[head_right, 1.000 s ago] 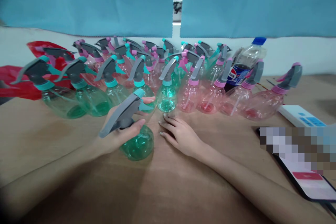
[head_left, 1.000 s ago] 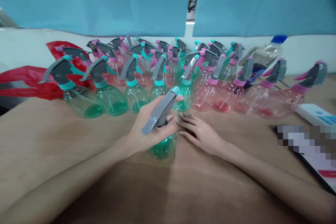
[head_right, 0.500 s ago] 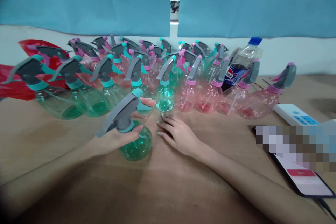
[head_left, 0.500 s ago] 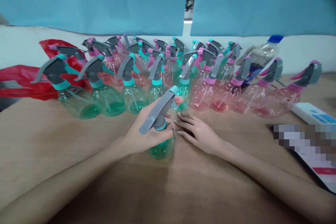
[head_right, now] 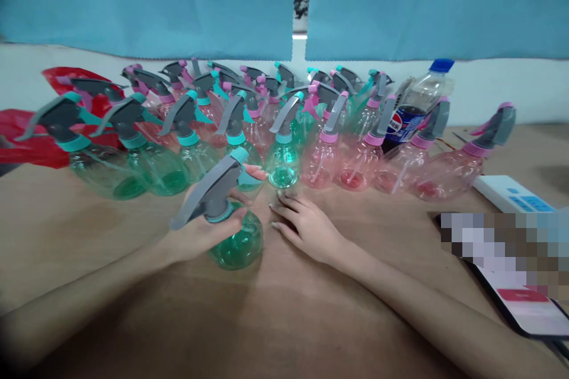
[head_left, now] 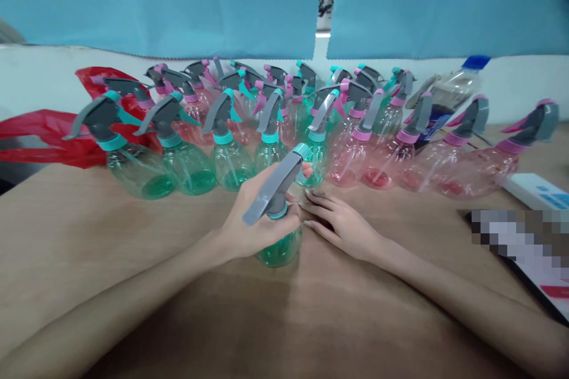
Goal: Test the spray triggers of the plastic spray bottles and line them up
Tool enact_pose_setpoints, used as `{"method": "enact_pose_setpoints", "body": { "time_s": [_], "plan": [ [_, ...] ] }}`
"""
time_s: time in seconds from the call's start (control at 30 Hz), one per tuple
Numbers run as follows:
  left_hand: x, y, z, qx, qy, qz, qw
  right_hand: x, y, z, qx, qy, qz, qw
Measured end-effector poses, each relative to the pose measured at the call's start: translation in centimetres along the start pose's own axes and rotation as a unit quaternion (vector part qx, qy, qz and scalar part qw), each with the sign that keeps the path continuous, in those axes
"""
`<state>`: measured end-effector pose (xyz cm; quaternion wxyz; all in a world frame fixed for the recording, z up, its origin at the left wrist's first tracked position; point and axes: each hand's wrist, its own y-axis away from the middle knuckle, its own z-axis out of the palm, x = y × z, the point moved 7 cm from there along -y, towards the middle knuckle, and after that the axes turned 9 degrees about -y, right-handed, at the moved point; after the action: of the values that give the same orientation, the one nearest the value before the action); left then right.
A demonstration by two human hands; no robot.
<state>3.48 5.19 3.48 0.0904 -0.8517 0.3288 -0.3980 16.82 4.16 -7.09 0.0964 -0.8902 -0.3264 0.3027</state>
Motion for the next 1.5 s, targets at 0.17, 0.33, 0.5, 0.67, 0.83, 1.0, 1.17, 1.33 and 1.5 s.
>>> {"method": "enact_pose_setpoints", "body": {
  "time_s": [0.17,0.33,0.5,0.67,0.83,1.0,1.17,1.33,1.5],
  "plan": [
    [0.1,0.0,0.0,-0.004,0.003,0.018,1.0,0.0,0.0,0.0,0.003,-0.006,0.004,1.0],
    [0.4,0.0,-0.1,0.001,0.031,0.032,0.999,0.1,0.0,0.0,-0.002,0.001,0.003,1.0],
    [0.8,-0.2,-0.3,0.005,0.011,0.035,0.999,0.1,0.0,0.1,-0.006,-0.007,0.002,1.0],
    [1.1,-0.2,-0.5,0.011,0.016,0.04,0.999,0.1,-0.1,0.1,-0.012,-0.006,0.005,1.0],
    [1.0,-0.2,-0.5,0.011,0.026,0.045,0.999,0.1,-0.1,0.1,-0.007,0.002,0.006,1.0],
    [0.8,-0.3,-0.2,-0.005,0.014,0.024,1.0,0.1,0.0,0.1,-0.003,0.007,0.003,1.0],
    [0.0,0.0,0.3,-0.004,0.001,0.003,1.0,0.1,0.0,0.1,-0.002,0.009,0.003,1.0],
    [-1.0,0.4,0.6,0.005,-0.02,-0.004,1.0,0.2,0.0,0.2,-0.007,0.009,0.003,1.0],
    [-1.2,0.3,0.6,0.004,-0.007,-0.011,1.0,0.2,0.0,0.1,-0.002,0.006,0.0,1.0]
  ]
}}
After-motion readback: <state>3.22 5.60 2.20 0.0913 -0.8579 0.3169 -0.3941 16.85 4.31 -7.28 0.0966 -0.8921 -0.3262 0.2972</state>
